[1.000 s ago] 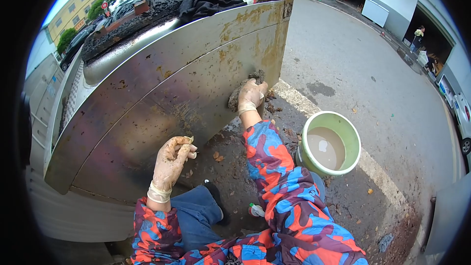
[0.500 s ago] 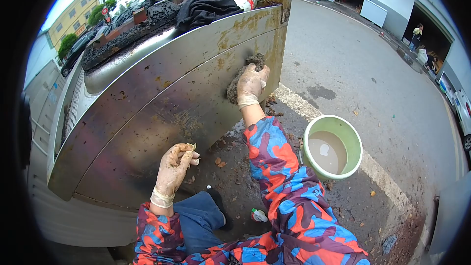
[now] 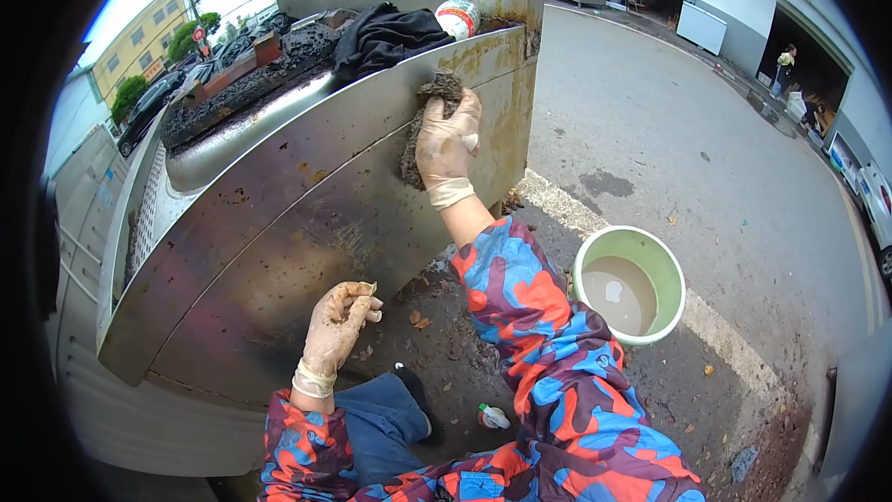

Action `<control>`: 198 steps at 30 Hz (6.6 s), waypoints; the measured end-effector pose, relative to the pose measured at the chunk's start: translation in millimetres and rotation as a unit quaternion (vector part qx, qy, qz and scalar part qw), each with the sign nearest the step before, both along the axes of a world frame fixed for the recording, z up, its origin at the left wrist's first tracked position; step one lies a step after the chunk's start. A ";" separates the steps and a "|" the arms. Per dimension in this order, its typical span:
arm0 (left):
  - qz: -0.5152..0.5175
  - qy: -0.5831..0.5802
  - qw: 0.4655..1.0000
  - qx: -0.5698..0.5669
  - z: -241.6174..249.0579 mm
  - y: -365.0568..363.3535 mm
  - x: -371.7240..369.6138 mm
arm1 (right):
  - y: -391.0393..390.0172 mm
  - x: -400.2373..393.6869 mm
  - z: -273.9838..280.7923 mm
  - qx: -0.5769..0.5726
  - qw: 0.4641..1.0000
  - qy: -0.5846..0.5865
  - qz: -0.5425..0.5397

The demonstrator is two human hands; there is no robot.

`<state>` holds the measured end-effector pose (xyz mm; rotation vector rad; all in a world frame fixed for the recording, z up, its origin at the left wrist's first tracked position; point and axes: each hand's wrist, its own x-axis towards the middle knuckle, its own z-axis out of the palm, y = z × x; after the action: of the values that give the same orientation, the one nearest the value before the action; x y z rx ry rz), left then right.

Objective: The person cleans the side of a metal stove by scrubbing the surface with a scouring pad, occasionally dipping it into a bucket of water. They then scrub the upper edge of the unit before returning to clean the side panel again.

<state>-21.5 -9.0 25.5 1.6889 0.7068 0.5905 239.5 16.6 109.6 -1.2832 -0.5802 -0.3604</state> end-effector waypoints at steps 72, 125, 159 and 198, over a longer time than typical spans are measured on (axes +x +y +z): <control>-0.021 0.034 0.999 -0.008 9.0 -3.3 -2.0 | 37.4 125.3 101.4 0.128 0.968 0.106 -0.186; -0.043 0.085 0.995 -0.006 11.9 -5.2 1.4 | 33.5 125.4 38.8 0.075 0.987 -0.006 -0.145; -0.059 0.090 0.994 -0.013 11.9 -7.0 8.8 | 25.6 226.1 67.6 -0.058 0.963 0.143 -0.220; -0.062 0.107 0.992 0.010 8.4 -6.1 6.0 | 23.4 207.4 41.5 -0.078 0.971 0.052 -0.220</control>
<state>-15.5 -15.1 33.9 1.8169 0.7428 0.3338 446.9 40.0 151.1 -1.5747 -0.2314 -0.6193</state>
